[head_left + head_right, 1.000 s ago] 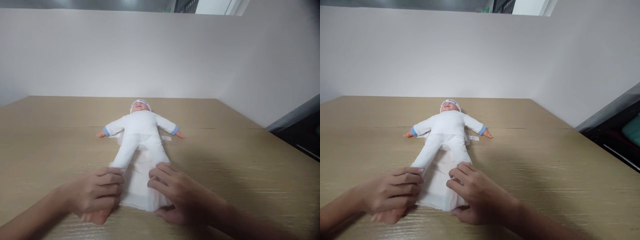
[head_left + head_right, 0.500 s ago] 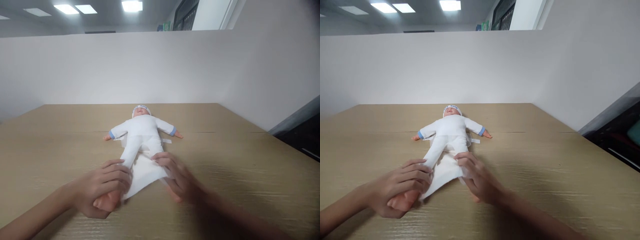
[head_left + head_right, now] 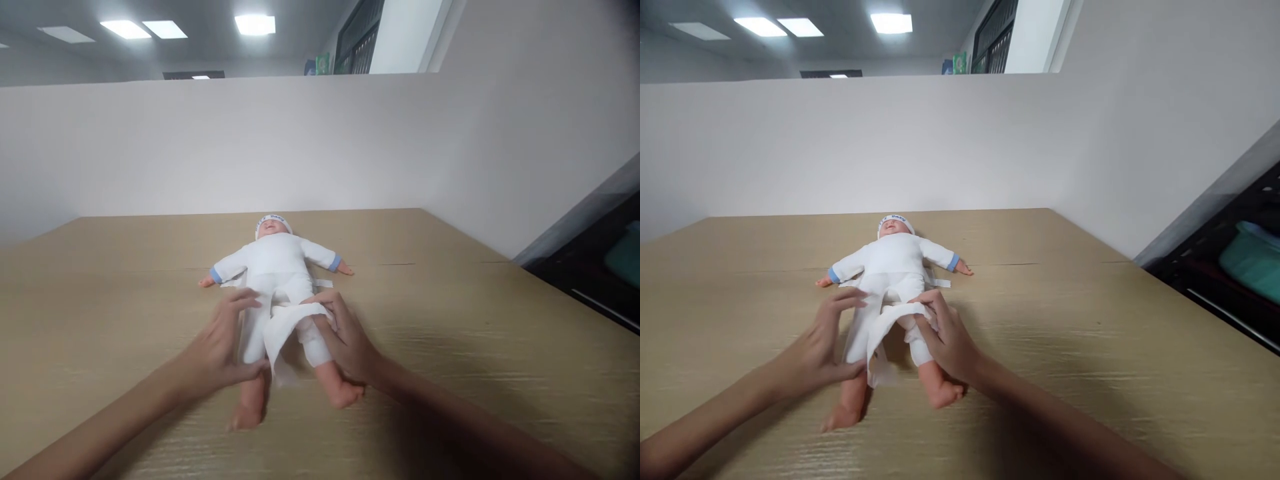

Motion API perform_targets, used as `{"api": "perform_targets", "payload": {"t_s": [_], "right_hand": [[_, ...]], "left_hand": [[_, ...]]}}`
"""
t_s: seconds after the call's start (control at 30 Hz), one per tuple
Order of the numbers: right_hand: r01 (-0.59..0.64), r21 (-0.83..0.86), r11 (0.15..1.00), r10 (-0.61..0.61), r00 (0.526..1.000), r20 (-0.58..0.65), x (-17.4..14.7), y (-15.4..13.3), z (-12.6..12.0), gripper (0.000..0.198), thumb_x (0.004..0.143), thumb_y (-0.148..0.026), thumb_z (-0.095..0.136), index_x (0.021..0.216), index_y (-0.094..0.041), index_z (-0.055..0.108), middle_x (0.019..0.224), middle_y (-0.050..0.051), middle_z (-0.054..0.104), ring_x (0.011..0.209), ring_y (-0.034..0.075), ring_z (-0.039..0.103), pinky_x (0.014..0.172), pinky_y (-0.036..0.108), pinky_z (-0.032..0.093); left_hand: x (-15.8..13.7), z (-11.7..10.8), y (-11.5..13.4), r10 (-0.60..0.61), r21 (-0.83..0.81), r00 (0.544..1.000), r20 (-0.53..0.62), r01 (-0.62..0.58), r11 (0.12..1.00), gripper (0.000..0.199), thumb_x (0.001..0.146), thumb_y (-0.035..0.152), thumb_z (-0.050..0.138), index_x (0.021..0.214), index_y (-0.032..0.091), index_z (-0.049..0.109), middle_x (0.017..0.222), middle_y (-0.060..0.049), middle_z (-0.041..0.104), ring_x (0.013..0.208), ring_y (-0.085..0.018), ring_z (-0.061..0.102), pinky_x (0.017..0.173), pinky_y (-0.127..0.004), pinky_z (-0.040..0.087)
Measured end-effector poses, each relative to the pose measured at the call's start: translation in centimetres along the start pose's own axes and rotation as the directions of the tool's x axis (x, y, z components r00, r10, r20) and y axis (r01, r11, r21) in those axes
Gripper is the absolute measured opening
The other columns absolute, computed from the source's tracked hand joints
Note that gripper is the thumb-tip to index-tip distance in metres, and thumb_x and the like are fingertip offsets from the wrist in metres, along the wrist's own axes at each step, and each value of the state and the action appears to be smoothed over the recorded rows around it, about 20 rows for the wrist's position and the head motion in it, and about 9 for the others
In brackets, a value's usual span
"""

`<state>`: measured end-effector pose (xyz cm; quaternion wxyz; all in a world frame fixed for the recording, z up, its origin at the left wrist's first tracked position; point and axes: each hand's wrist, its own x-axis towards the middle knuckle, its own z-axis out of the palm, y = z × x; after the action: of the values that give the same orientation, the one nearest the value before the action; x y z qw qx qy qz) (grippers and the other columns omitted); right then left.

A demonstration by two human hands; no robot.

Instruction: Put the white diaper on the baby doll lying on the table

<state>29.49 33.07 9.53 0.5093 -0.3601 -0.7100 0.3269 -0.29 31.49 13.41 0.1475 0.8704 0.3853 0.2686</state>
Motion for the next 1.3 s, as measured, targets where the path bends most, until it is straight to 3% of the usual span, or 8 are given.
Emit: {"api": "perform_targets", "payload": {"t_s": [0.1, 0.3, 0.4, 0.57, 0.7, 0.9, 1.07, 1.3], "right_hand": [[0.042, -0.028, 0.999, -0.042, 0.999, -0.006, 0.9, 0.1, 0.3, 0.015, 0.114, -0.041, 0.054, 0.119, -0.027, 0.056, 0.097, 0.002, 0.071, 0.074, 0.021, 0.070, 0.066, 0.030, 0.056], [0.132, -0.129, 0.983, -0.142, 0.987, -0.075, 5.4, -0.3, 0.2, 0.022, 0.113, -0.048, 0.053, 0.113, -0.026, 0.054, 0.094, 0.001, 0.066, 0.081, 0.023, 0.066, 0.077, 0.034, 0.054], [0.149, -0.167, 0.975, -0.162, 0.984, -0.070, 8.3, -0.4, -0.4, 0.023, 0.113, -0.049, 0.050, 0.111, -0.027, 0.052, 0.097, 0.002, 0.065, 0.089, 0.025, 0.066, 0.085, 0.036, 0.053], [0.027, -0.248, 0.969, -0.003, 0.995, 0.096, 11.6, 0.2, -1.6, 0.027, 0.116, -0.056, 0.045, 0.117, -0.030, 0.050, 0.072, -0.006, 0.050, 0.066, 0.024, 0.056, 0.070, 0.035, 0.047], [-0.011, -0.251, 0.968, 0.055, 0.984, 0.171, 13.4, 1.1, -2.1, 0.028, 0.117, -0.058, 0.045, 0.117, -0.030, 0.050, 0.067, -0.009, 0.045, 0.065, 0.023, 0.055, 0.070, 0.034, 0.045], [-0.240, 0.022, 0.971, 0.228, 0.946, 0.232, 15.9, 2.3, -2.2, 0.024, 0.109, -0.049, 0.064, 0.109, -0.025, 0.061, 0.100, -0.001, 0.069, 0.099, 0.024, 0.066, 0.091, 0.036, 0.056], [-0.356, 0.134, 0.925, 0.318, 0.917, 0.240, 15.7, 3.7, -1.8, 0.033, 0.107, -0.048, 0.065, 0.129, -0.023, 0.066, 0.130, 0.008, 0.076, 0.123, 0.029, 0.071, 0.106, 0.043, 0.060], [-0.434, 0.181, 0.883, 0.406, 0.898, 0.171, 14.9, 4.4, -1.0, 0.050, 0.100, -0.054, 0.079, 0.137, -0.022, 0.068, 0.136, 0.009, 0.077, 0.132, 0.035, 0.070, 0.119, 0.052, 0.054]], "left_hand": [[2.2, 0.2, 0.4, -0.040, 0.052, 0.997, 0.072, 0.037, 0.998, 0.061, 0.086, 0.026, 0.083, 0.138, 0.027, 0.053, 0.173, -0.015, 0.032, 0.157, -0.043, 0.037, 0.119, -0.060, 0.049], [5.2, -0.4, -0.5, 0.059, 0.111, 0.998, 0.032, -0.062, 0.992, 0.023, 0.106, 0.042, 0.064, 0.119, 0.024, 0.066, 0.138, -0.010, 0.066, 0.119, -0.035, 0.052, 0.106, -0.056, 0.046], [6.0, -0.8, -1.6, -0.054, 0.034, 0.999, 0.001, 0.054, 0.998, 0.034, 0.114, 0.045, 0.045, 0.105, 0.021, 0.068, 0.110, -0.008, 0.071, 0.104, -0.031, 0.056, 0.096, -0.048, 0.047], [7.5, -1.6, -3.5, -0.204, -0.179, 0.979, -0.019, 0.198, 0.964, 0.046, 0.114, 0.057, 0.047, 0.100, 0.020, 0.070, 0.121, -0.007, 0.070, 0.113, -0.029, 0.061, 0.101, -0.039, 0.049], [8.9, -2.3, -5.8, -0.314, -0.339, 0.944, 0.101, 0.330, 0.881, 0.054, 0.108, 0.069, 0.054, 0.093, 0.019, 0.069, 0.104, -0.005, 0.070, 0.099, -0.027, 0.061, 0.093, -0.037, 0.051], [11.0, -2.0, -8.3, -0.336, -0.536, 0.911, 0.238, 0.412, 0.737, 0.066, 0.101, 0.082, 0.052, 0.101, 0.018, 0.068, 0.103, -0.009, 0.072, 0.096, -0.026, 0.066, 0.091, -0.038, 0.056], [11.0, -1.2, -8.7, -0.357, -0.519, 0.901, 0.248, 0.434, 0.736, 0.062, 0.101, 0.079, 0.057, 0.088, 0.019, 0.063, 0.086, -0.005, 0.067, 0.084, -0.022, 0.062, 0.079, -0.033, 0.051], [10.2, -0.4, -6.4, -0.431, -0.466, 0.896, 0.110, 0.429, 0.773, 0.052, 0.105, 0.068, 0.059, 0.093, 0.018, 0.067, 0.090, -0.003, 0.071, 0.082, -0.022, 0.066, 0.070, -0.032, 0.052]]}}
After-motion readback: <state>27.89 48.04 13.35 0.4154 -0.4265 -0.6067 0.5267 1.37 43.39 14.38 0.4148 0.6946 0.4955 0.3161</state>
